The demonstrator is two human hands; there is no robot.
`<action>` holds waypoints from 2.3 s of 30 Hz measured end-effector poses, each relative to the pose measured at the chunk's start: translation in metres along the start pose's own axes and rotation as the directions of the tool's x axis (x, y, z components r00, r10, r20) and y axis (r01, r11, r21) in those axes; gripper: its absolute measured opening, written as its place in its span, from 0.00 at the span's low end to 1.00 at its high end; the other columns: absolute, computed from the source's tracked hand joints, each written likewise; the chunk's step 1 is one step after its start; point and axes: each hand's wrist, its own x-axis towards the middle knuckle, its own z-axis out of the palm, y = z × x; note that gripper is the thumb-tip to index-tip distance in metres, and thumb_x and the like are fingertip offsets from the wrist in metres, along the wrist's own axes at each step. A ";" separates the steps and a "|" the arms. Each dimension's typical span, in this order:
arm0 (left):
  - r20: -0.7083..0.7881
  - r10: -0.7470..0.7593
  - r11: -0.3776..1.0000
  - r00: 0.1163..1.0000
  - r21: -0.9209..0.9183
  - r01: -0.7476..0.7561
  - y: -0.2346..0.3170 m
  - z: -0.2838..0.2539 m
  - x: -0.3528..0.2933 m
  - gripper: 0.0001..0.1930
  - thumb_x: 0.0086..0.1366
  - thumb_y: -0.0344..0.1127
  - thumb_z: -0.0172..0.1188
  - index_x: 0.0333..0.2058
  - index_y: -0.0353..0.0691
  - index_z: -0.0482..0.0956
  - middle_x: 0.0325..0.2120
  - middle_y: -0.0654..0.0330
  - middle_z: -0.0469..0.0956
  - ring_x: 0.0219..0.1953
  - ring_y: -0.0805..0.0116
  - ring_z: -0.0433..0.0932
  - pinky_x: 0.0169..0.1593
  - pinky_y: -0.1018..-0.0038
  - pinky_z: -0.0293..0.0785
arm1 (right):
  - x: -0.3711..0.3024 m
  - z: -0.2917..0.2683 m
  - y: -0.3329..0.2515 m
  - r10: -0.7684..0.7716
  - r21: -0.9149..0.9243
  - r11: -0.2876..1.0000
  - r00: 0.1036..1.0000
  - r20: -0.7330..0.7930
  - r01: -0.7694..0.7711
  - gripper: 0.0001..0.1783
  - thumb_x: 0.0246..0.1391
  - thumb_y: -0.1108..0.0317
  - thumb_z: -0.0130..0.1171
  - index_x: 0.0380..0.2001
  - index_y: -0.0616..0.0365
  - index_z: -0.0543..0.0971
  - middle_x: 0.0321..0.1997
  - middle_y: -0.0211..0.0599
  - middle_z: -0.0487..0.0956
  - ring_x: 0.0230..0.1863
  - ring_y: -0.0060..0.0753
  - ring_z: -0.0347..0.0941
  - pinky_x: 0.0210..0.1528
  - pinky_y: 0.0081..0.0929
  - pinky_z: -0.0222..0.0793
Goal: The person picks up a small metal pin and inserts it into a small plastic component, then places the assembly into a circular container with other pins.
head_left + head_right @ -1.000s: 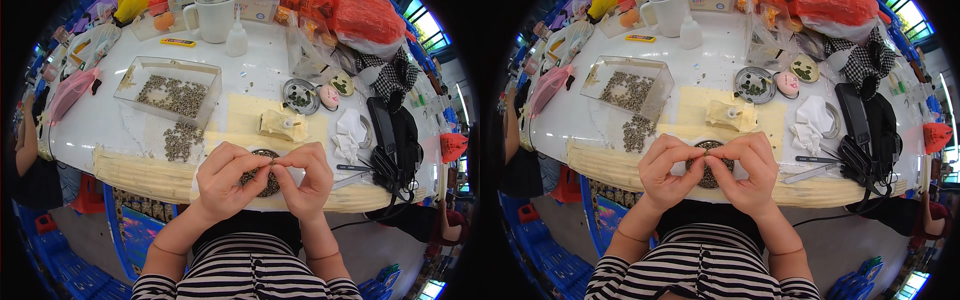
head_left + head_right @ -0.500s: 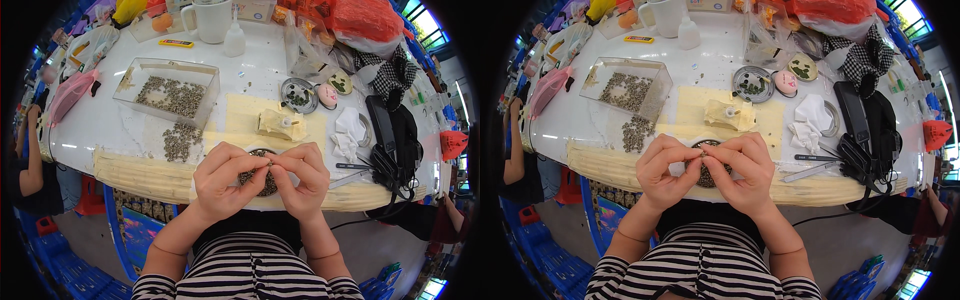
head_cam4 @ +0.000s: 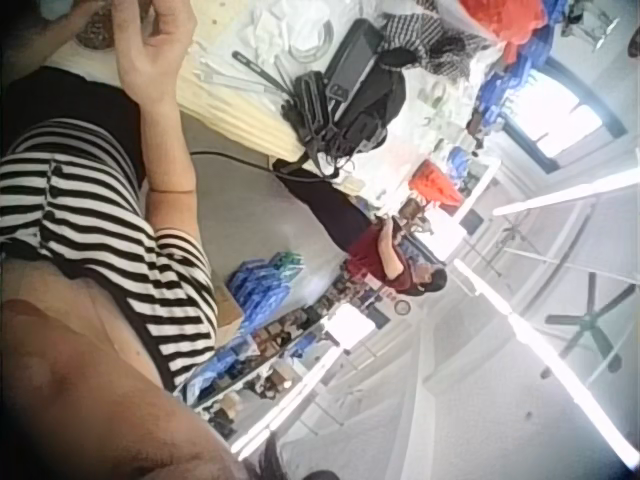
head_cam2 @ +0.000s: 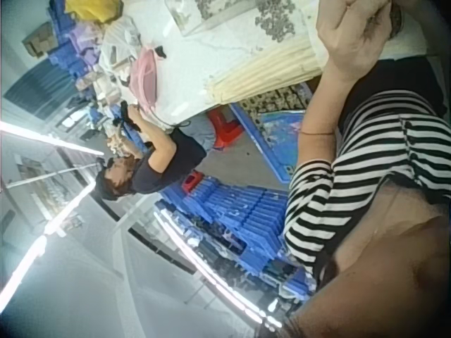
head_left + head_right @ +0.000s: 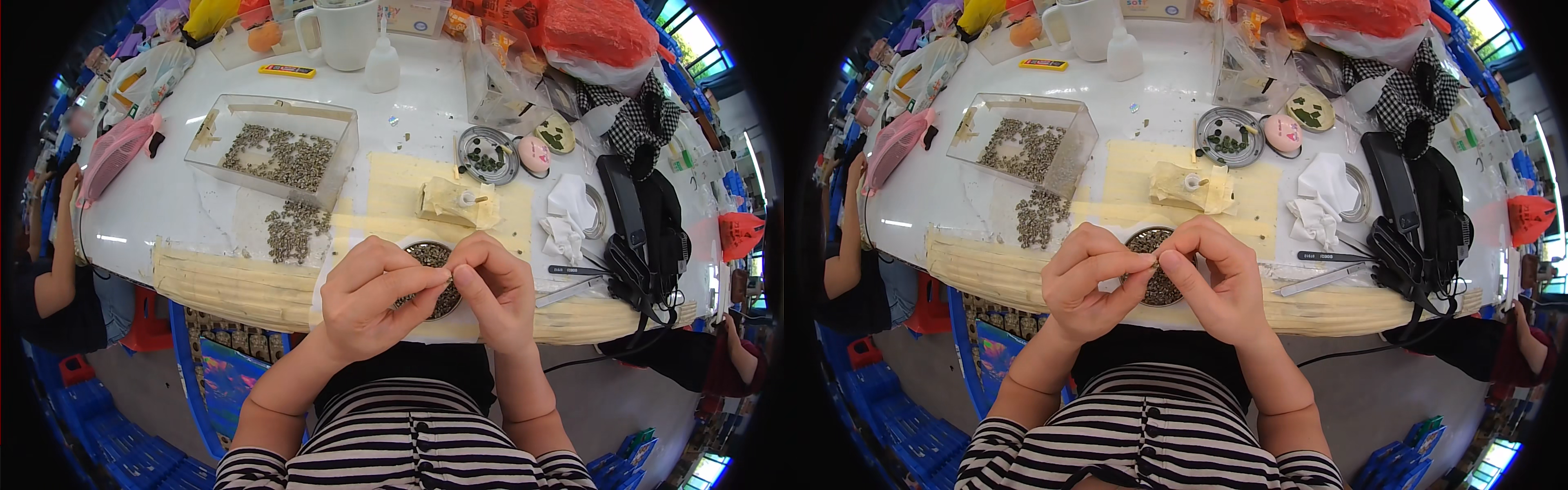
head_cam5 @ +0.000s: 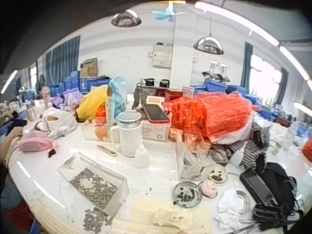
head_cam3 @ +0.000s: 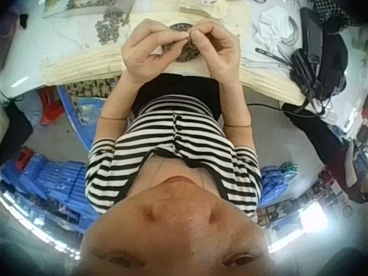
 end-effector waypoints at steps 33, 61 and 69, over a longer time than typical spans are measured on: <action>-0.008 0.054 0.998 0.999 -0.018 -0.054 0.001 -0.003 -0.001 0.15 0.51 0.23 0.73 0.40 0.38 0.87 0.31 0.62 0.82 0.30 0.67 0.78 0.33 0.74 0.73 | -0.002 -0.001 0.004 0.111 0.373 0.914 0.983 0.144 -0.158 0.06 0.65 0.73 0.60 0.41 0.67 0.79 0.36 0.34 0.82 0.34 0.20 0.77 0.38 0.18 0.76; -0.015 0.103 0.962 0.995 0.254 -0.096 0.004 0.000 -0.008 0.13 0.52 0.22 0.73 0.39 0.35 0.86 0.30 0.60 0.81 0.29 0.65 0.77 0.32 0.74 0.73 | -0.007 0.003 0.005 0.049 0.153 0.987 0.999 -0.012 -0.047 0.10 0.57 0.80 0.66 0.43 0.68 0.84 0.42 0.40 0.84 0.41 0.24 0.80 0.43 0.20 0.77; 0.052 0.158 0.972 0.986 0.168 -0.164 0.000 -0.006 -0.007 0.21 0.45 0.22 0.70 0.42 0.35 0.87 0.34 0.60 0.82 0.32 0.63 0.78 0.34 0.73 0.76 | -0.007 -0.003 0.003 0.174 0.356 0.912 0.979 0.107 -0.201 0.10 0.59 0.76 0.65 0.42 0.71 0.79 0.40 0.39 0.81 0.38 0.25 0.80 0.43 0.21 0.77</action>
